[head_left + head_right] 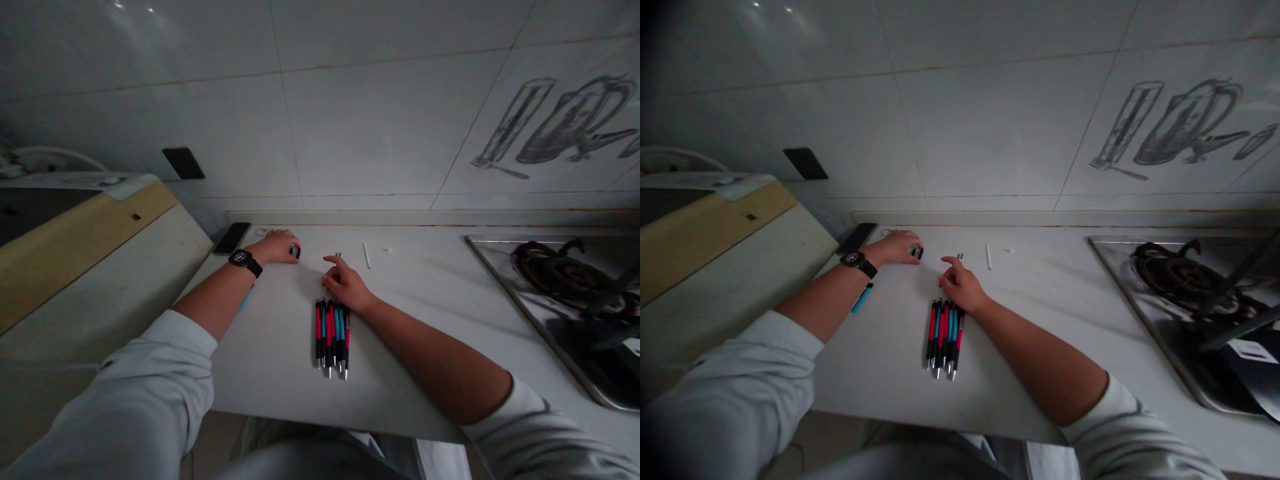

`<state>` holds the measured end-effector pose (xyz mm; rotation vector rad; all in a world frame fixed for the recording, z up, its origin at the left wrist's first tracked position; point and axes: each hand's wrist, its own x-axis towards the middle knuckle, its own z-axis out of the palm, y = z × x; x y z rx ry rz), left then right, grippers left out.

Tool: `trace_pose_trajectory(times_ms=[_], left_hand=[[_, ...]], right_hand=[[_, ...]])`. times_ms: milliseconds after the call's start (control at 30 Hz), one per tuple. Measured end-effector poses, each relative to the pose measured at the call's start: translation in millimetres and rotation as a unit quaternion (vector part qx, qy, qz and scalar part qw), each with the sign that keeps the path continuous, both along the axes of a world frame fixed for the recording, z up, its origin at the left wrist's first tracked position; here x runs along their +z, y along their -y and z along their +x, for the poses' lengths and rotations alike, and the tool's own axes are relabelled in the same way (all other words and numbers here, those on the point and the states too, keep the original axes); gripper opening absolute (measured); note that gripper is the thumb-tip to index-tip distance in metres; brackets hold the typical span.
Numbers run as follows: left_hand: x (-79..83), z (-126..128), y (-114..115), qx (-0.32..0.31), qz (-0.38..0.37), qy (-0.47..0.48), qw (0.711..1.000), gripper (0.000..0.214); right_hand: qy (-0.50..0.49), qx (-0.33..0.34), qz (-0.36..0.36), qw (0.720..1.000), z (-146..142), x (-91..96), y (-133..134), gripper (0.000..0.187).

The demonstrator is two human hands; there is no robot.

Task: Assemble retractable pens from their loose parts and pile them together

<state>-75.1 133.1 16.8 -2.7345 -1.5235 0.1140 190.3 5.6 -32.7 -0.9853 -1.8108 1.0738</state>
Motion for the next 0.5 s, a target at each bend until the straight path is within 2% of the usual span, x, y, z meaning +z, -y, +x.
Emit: trace_pose_trajectory(times_ms=[233,500], left_hand=[[5.2,-6.3,-3.1,0.017,-0.012,-0.015,1.000,0.062],[9.7,-8.3,-0.6,0.016,-0.002,-0.036,0.999,0.044]], right_hand=[[0.009,-0.003,0.006,1.000,0.8,-1.5,-0.7,0.048],[0.018,-0.004,0.005,1.000,1.0,-0.7,-0.9,0.047]])
